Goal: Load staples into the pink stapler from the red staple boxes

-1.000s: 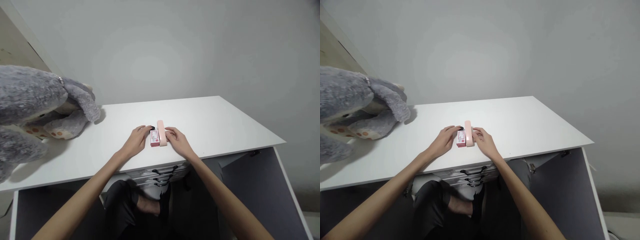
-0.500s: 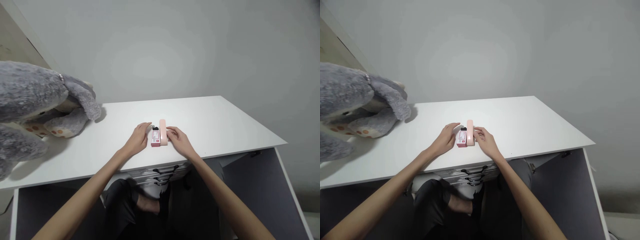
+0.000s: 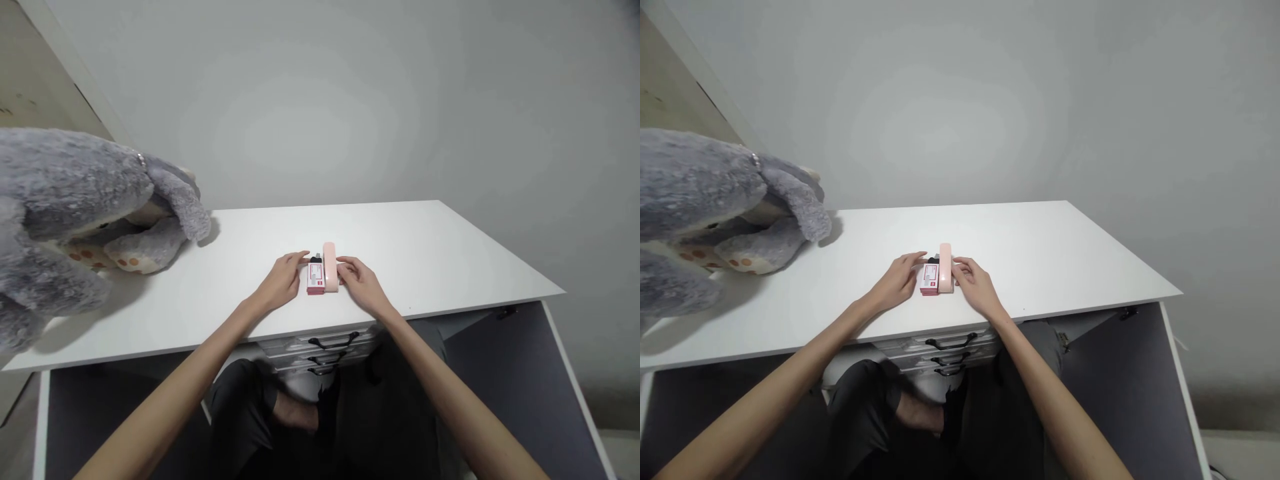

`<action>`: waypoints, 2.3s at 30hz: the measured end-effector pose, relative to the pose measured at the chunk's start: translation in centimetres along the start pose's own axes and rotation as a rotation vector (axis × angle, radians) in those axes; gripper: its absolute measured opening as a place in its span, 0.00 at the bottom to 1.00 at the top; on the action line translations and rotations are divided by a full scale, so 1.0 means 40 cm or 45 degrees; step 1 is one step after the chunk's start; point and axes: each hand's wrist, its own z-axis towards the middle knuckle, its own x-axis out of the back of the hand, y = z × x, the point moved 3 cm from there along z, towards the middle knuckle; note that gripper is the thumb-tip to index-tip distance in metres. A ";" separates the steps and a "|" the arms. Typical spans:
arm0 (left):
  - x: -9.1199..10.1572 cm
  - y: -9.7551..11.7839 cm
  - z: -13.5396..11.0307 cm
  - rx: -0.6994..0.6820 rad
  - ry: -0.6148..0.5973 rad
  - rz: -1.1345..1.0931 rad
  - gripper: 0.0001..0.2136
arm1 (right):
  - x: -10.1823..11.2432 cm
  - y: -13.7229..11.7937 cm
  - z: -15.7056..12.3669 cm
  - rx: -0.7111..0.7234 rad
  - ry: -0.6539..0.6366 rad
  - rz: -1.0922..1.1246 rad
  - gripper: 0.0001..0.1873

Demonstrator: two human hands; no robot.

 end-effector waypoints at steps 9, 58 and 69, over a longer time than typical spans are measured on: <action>0.072 -0.089 -0.073 0.178 0.131 -0.031 0.24 | 0.019 -0.014 -0.020 0.070 0.264 -0.016 0.23; 0.200 -0.232 -0.198 0.392 0.233 0.240 0.24 | 0.013 0.081 0.154 0.068 -0.140 -1.185 0.40; 0.206 -0.238 -0.190 0.426 0.237 0.264 0.24 | 0.264 0.144 0.194 0.090 0.022 -1.189 0.40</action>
